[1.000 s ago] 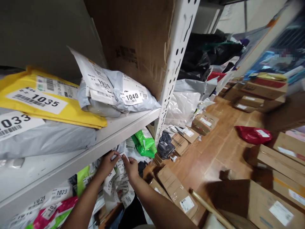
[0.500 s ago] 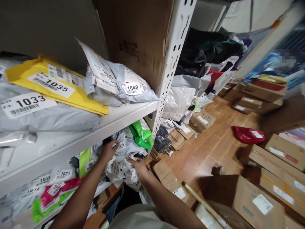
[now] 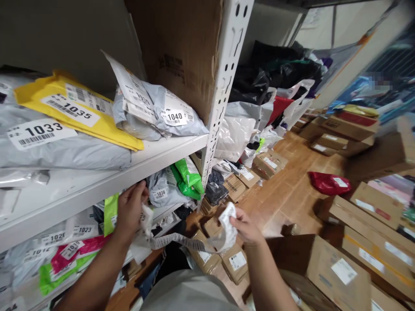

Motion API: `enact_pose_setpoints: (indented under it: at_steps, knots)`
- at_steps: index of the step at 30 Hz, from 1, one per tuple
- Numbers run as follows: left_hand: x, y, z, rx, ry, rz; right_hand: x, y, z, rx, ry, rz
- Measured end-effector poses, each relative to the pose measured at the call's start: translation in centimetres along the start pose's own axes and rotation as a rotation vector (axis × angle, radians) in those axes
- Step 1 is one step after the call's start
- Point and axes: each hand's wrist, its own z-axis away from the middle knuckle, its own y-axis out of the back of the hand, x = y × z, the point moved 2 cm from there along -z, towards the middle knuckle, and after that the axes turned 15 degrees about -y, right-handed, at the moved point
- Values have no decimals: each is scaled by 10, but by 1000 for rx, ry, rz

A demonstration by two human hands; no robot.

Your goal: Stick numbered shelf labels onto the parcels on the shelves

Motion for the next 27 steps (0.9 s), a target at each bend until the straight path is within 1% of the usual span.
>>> enact_pose_setpoints:
  at_steps: [1, 2, 4, 5, 6, 8, 10, 11, 13, 15, 17, 18, 19, 21, 23, 25, 26, 27]
  knots:
    - [1, -18, 8, -8, 63, 91, -1, -15, -4, -42, 14, -17]
    - [1, -37, 17, -53, 117, 165, -1, -30, -9, -58, 46, -82]
    - [-1, -70, 34, -119, 158, 268, 3, -53, -18, -12, 121, -292]
    - [-3, -82, 40, -123, 150, 297, 6, -60, -21, 31, 138, -377]
    - [-6, -90, 43, -98, 127, 306, 9, -65, -22, 74, 133, -425]
    - [-11, -98, 41, -52, 41, 250, 14, -64, -20, 166, 82, -430]
    - [-15, -98, 34, -81, -66, 118, 10, -53, -12, 291, 72, -416]
    - [-16, -98, 30, -134, -93, 60, 4, -46, -6, 356, 97, -424]
    - [-19, -100, 28, -318, -57, 8, -16, -35, 8, 464, 202, -443]
    - [-25, -108, 37, -584, 0, 60, -42, -30, 20, 525, 332, -430]
    - [-33, -122, 54, -888, -7, 186, -71, -33, 32, 557, 460, -381]
    - [-40, -129, 63, -1015, -13, 255, -85, -37, 37, 565, 523, -349]
    - [-48, -137, 72, -1114, -7, 310, -98, -41, 42, 572, 585, -317]
    - [-68, -152, 85, -1230, 44, 347, -124, -50, 55, 594, 709, -261]
    - [-90, -162, 92, -1298, 86, 316, -147, -57, 72, 635, 835, -208]
    - [-111, -166, 96, -1374, 108, 271, -169, -58, 96, 705, 977, -156]
    - [-121, -165, 98, -1413, 119, 244, -179, -55, 110, 753, 1047, -129]
    - [-132, -163, 99, -1440, 124, 206, -189, -48, 124, 797, 1054, -93]
